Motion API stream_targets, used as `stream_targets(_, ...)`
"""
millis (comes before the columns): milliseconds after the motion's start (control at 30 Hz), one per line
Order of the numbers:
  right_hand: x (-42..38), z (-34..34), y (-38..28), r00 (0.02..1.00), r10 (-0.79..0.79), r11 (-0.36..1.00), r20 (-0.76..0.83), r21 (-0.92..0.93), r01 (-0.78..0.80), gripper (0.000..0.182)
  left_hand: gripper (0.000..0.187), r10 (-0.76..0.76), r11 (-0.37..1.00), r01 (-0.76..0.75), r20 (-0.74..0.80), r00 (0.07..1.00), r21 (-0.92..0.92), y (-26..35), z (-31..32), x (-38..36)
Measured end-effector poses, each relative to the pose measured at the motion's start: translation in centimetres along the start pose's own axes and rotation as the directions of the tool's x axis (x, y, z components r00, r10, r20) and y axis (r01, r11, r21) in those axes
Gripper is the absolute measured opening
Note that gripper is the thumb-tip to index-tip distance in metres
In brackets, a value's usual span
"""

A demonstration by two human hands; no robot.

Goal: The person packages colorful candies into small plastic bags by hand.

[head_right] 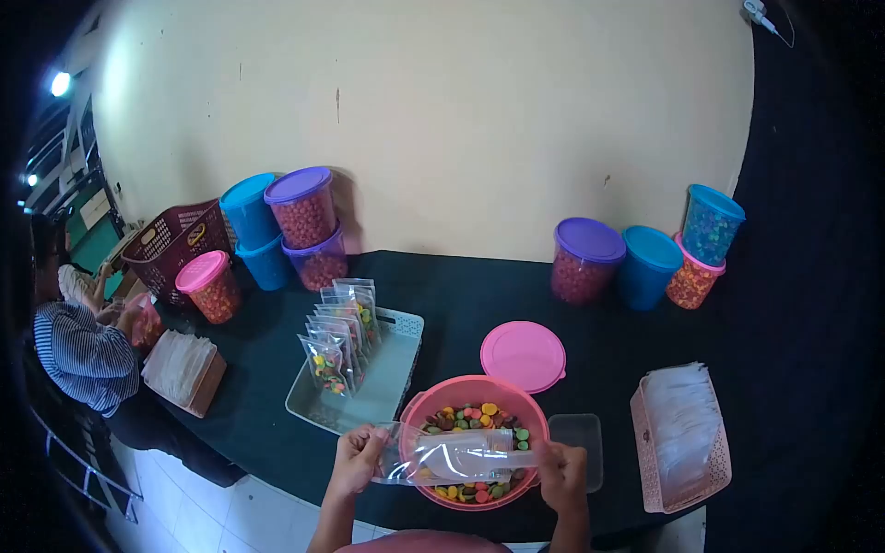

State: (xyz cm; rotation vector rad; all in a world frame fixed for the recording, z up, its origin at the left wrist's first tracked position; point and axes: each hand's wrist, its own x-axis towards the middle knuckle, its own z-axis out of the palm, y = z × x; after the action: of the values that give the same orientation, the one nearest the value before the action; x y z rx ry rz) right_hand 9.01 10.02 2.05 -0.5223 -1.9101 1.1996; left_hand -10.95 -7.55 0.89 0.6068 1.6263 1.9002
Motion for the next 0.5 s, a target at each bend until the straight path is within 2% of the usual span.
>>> stream_targets(67,0.3,0.3,0.1,0.933,0.313,0.934,-0.18,0.239,-0.268,0.048,0.026,0.026,1.0,-0.026,-0.015,1.0,0.017,0.3,-0.1,0.2)
stream_targets(133,0.6,-0.7,-0.4,0.919,0.356,0.911,-0.171,0.283,-0.3,0.047,0.025,-0.005,1.0,0.003,-0.1,0.995,-0.015,0.7,-0.5,0.5)
stream_targets(233,0.7,-1.1,-0.7,0.905,0.393,0.887,-0.162,0.327,-0.327,0.045,0.023,0.02,1.0,-0.021,-0.074,0.997,-0.017,1.6,0.6,0.5)
stream_targets(367,0.1,-0.8,0.2,0.87,0.492,0.811,-0.028,0.378,-0.447,0.045,0.02,0.169,0.983,-0.17,-0.025,0.985,-0.063,-0.8,1.0,1.1)
stream_targets(400,-0.1,-0.5,0.4,0.846,0.532,0.781,0.031,0.368,-0.505,0.045,0.019,0.173,0.984,-0.174,-0.027,0.985,-0.026,-1.4,0.8,1.2)
stream_targets(500,-0.3,-0.3,0.6,0.856,0.517,0.793,0.027,0.361,-0.491,0.044,0.018,0.11,0.993,-0.112,-0.036,0.993,-0.039,-1.7,0.4,1.0)
